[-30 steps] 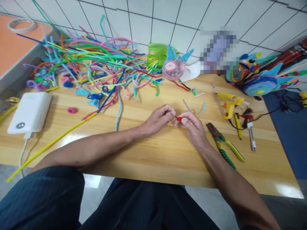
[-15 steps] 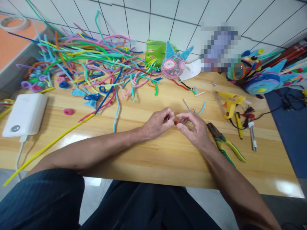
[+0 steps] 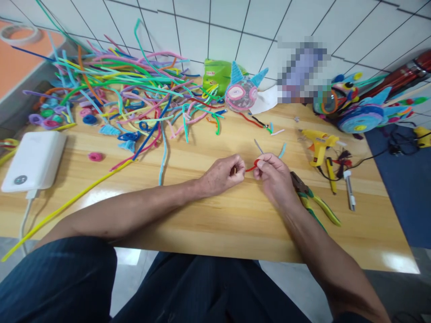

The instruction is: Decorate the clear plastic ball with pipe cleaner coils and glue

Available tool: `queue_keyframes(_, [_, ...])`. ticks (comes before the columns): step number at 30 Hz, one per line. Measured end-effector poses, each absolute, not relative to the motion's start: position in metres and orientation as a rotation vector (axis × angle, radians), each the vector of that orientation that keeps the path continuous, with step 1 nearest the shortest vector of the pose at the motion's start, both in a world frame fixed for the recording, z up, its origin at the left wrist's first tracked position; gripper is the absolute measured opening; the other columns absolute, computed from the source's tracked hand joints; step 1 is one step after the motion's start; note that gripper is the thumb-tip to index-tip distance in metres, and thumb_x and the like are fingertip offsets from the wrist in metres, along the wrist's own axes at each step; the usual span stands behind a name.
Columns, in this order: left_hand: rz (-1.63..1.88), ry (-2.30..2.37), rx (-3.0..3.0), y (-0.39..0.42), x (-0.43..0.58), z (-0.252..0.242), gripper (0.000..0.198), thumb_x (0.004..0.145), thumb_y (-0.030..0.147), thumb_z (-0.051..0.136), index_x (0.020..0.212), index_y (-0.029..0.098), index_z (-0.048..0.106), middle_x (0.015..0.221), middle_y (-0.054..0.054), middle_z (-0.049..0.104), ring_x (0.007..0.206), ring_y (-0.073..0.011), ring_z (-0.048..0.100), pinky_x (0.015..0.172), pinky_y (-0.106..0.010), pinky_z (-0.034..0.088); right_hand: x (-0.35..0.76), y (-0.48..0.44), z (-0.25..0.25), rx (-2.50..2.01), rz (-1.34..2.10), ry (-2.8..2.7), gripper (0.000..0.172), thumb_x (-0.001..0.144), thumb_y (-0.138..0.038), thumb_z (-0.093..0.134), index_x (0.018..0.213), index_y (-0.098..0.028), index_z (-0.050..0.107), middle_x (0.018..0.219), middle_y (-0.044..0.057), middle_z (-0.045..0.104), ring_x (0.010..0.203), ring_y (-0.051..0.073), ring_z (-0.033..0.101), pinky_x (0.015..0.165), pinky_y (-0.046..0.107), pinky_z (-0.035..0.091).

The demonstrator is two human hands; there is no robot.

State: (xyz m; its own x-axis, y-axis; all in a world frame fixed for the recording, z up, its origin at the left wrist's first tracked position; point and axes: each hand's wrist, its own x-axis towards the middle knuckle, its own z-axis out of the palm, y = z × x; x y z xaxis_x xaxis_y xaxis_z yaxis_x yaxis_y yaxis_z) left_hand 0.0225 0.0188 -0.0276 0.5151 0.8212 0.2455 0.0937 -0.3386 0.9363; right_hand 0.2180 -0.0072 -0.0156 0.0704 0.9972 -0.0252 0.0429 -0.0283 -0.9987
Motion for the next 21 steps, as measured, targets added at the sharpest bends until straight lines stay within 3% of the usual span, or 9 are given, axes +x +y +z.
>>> queue_keyframes(3, [0.933,0.810,1.740,0.019,0.022,-0.026,0.004,0.086,0.018,0.056,0.083,0.021,0.054,0.070,0.005,0.054,0.062,-0.0098,0.046,0.064,-0.024,0.040,0.222,-0.005,-0.017,-1.347,1.126,-1.306,0.011,0.084,-0.035,0.070,0.088,-0.026,0.064,0.067,-0.004,0.062,0.058,0.014,0.056,0.057,0.028,0.044])
queue_keyframes(8, [0.947,0.867,1.746,0.018,0.021,-0.026,0.005,0.090,0.021,0.057,0.085,0.020,0.055,0.071,0.005,0.056,0.062,-0.0099,0.046,0.063,-0.025,0.038,0.234,-0.006,-0.011,-1.370,0.790,-1.876,0.002,0.087,-0.024,0.067,0.089,-0.025,0.067,0.075,-0.002,0.068,0.067,0.016,0.062,0.066,0.031,0.047])
queue_keyframes(14, [0.988,0.810,1.783,0.019,0.022,-0.029,0.013,0.098,0.029,0.057,0.089,0.020,0.056,0.077,0.002,0.061,0.068,-0.0109,0.052,0.067,-0.025,0.042,0.239,-0.009,-0.006,-1.169,0.464,-2.261,0.012,0.088,-0.017,0.066,0.083,-0.026,0.061,0.075,-0.001,0.066,0.066,0.017,0.060,0.065,0.032,0.044])
queue_keyframes(21, [0.945,0.761,1.852,0.018,0.023,-0.034,0.013,0.102,0.029,0.060,0.094,0.019,0.059,0.082,0.001,0.068,0.072,-0.0109,0.060,0.069,-0.024,0.047,0.238,-0.010,-0.003,-1.097,0.280,-2.466,0.024,0.106,-0.023,0.055,0.083,-0.025,0.061,0.077,0.003,0.064,0.072,0.020,0.058,0.069,0.034,0.044])
